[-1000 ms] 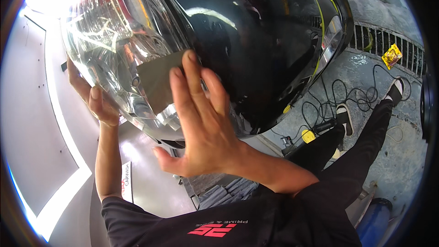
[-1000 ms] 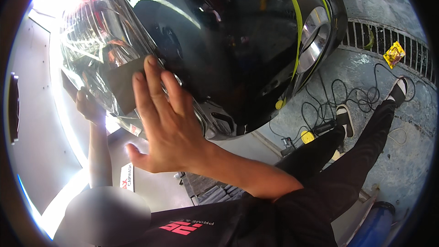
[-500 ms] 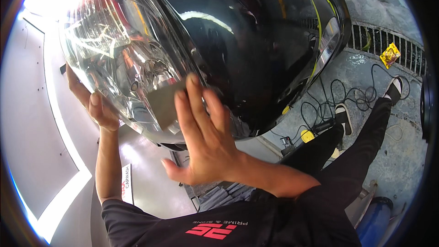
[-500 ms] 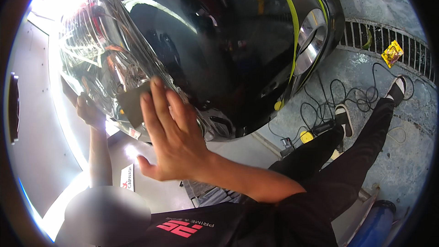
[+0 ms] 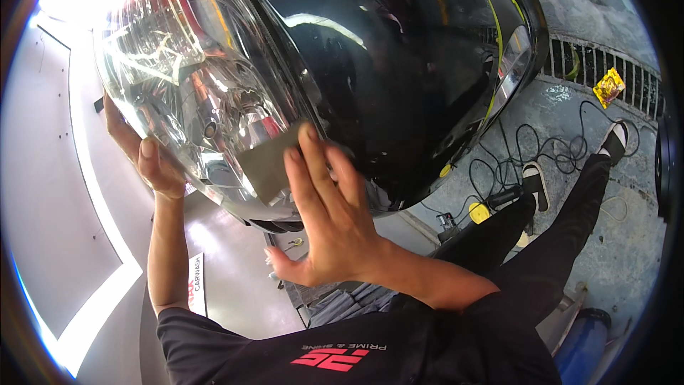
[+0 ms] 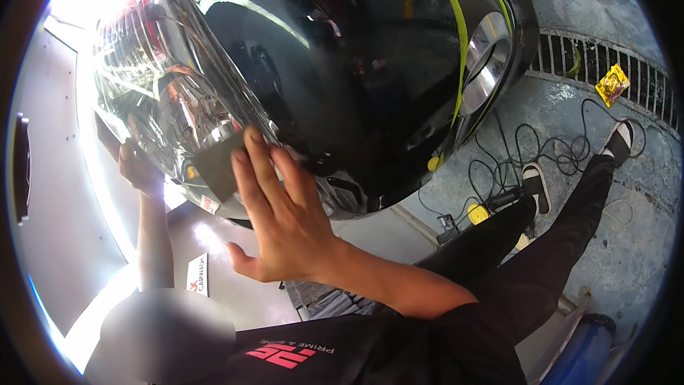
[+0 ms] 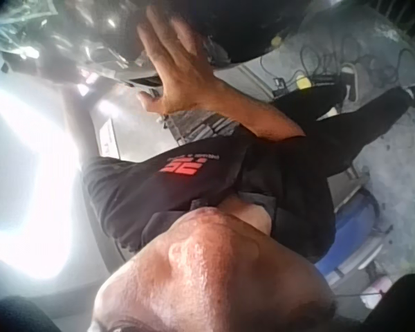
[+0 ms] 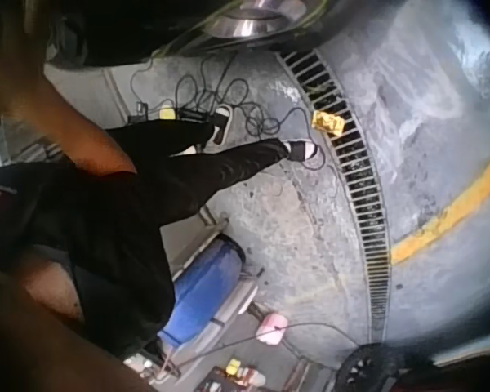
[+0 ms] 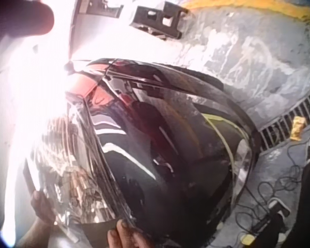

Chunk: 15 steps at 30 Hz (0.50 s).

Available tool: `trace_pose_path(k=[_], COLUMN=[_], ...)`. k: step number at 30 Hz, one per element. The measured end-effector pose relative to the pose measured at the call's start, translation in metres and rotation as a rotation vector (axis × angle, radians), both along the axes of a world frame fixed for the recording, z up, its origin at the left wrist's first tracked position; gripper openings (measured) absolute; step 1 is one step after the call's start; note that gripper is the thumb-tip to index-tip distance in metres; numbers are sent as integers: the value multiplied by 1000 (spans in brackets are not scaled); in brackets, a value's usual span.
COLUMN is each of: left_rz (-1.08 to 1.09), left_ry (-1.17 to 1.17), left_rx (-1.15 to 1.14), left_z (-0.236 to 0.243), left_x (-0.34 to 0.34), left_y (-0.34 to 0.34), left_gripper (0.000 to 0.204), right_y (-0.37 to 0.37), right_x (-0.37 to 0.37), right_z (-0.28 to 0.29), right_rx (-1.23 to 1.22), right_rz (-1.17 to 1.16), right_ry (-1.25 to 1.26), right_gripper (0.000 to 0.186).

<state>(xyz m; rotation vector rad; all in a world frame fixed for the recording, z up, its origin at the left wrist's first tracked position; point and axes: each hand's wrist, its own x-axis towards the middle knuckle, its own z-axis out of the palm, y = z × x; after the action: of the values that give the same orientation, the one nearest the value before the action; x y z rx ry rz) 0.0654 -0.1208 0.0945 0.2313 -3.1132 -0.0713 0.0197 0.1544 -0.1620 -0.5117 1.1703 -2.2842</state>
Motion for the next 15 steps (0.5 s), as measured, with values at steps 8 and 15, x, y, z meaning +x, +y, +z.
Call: trace_pose_path(k=[8, 15], left_rz=[108, -18], left_ry=[-71, -95], left_rx=[-476, -96], left_z=[10, -1], left_x=[21, 1], left_y=[-11, 2], left_gripper=[38, 51], right_y=[-8, -14], right_x=[-12, -35], right_z=[1, 5], right_rx=[24, 39], right_rz=[7, 0], right_ry=[18, 12], right_gripper=[106, 108])
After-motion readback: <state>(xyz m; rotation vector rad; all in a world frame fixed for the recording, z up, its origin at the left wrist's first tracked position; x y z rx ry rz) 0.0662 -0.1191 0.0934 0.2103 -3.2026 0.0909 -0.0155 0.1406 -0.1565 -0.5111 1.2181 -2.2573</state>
